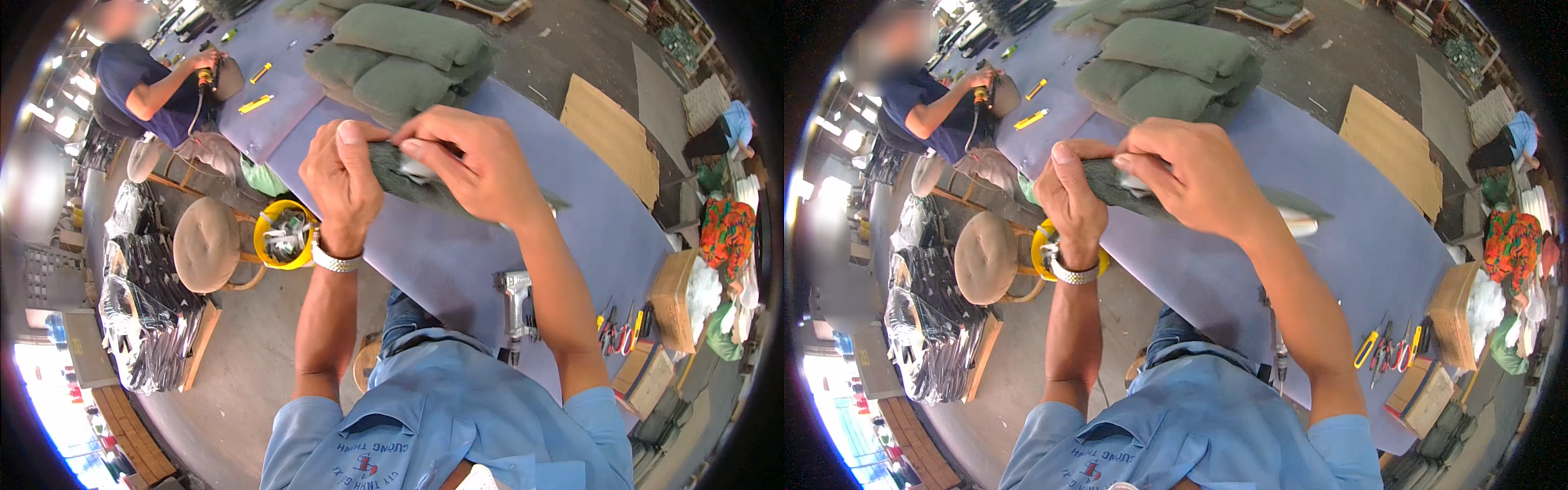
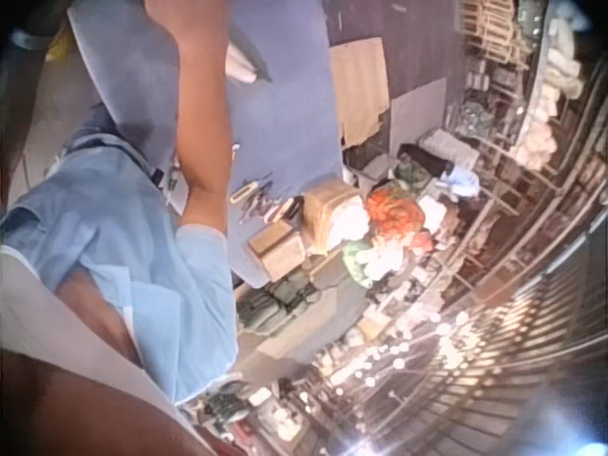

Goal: The person staples green fabric onto a cushion frame using a pneumatic staple gun, then trims excess fabric with a utility knife. The person repeats this process on multiple cushion pieces, folding edges and securing them before cutting.

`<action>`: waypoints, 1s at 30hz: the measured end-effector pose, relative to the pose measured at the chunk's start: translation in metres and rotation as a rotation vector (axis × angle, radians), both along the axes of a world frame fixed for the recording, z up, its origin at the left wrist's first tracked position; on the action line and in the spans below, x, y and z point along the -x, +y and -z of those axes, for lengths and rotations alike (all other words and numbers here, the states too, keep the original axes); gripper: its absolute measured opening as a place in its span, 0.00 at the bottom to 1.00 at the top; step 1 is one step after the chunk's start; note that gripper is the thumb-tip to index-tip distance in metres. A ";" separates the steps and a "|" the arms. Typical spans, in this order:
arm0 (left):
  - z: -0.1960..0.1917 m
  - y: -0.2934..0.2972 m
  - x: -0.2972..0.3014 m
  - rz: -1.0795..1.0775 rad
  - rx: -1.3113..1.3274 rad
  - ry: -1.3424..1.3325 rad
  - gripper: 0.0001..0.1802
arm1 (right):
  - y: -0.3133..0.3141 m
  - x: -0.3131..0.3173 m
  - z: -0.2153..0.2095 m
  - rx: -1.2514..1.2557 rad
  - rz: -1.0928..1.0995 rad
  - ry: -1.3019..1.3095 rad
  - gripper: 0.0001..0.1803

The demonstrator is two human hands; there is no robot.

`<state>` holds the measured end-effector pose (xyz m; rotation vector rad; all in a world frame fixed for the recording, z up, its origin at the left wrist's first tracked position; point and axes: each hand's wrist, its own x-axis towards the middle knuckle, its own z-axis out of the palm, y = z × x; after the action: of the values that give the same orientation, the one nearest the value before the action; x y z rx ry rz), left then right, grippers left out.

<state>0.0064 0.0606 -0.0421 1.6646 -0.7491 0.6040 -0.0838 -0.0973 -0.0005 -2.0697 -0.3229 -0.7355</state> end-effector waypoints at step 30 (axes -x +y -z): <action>0.197 0.166 0.101 -0.060 -0.179 1.093 0.28 | -0.076 0.098 0.297 -1.065 0.896 0.192 0.34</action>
<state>-0.0949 0.2270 -0.2391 1.8545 0.0553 -0.3747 -0.1814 -0.1731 -0.2974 -1.1405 0.9797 -0.9126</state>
